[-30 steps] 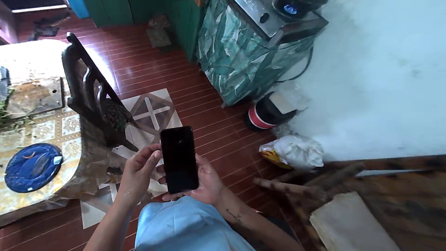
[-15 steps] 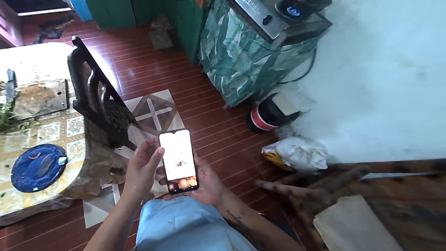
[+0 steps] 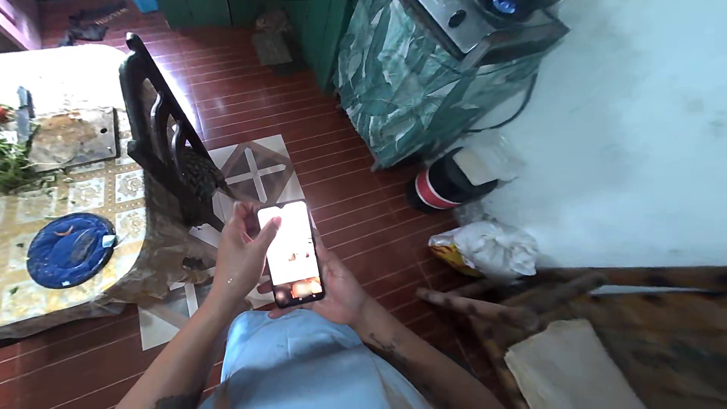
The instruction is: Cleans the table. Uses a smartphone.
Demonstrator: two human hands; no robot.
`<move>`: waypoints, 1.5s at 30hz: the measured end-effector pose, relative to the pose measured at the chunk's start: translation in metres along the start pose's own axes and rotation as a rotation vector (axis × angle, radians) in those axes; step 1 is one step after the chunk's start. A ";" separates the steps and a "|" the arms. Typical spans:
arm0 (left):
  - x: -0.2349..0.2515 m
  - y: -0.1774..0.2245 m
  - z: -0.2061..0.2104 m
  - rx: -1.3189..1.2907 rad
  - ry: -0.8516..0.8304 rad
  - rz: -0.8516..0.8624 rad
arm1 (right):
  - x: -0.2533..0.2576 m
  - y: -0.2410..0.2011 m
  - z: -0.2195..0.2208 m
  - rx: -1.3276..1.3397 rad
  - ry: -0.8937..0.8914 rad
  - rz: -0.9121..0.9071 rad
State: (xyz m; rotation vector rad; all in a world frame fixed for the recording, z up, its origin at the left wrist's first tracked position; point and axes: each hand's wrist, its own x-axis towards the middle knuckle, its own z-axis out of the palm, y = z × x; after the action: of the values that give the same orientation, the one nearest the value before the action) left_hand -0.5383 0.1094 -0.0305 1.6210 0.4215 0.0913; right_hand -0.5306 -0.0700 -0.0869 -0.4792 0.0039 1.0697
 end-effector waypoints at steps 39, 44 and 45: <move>-0.030 -0.036 -0.029 0.058 -0.103 0.035 | -0.022 -0.005 -0.007 -0.307 0.141 -0.027; -0.020 -0.010 -0.012 0.120 -0.087 0.019 | -0.026 -0.002 -0.002 -0.332 0.166 -0.034; -0.019 -0.009 -0.009 0.126 -0.078 0.031 | -0.027 -0.001 -0.002 -0.326 0.164 -0.037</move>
State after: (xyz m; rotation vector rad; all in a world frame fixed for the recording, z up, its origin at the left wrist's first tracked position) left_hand -0.5603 0.1127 -0.0346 1.7495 0.3481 0.0254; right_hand -0.5422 -0.0938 -0.0824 -0.8578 -0.0350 0.9959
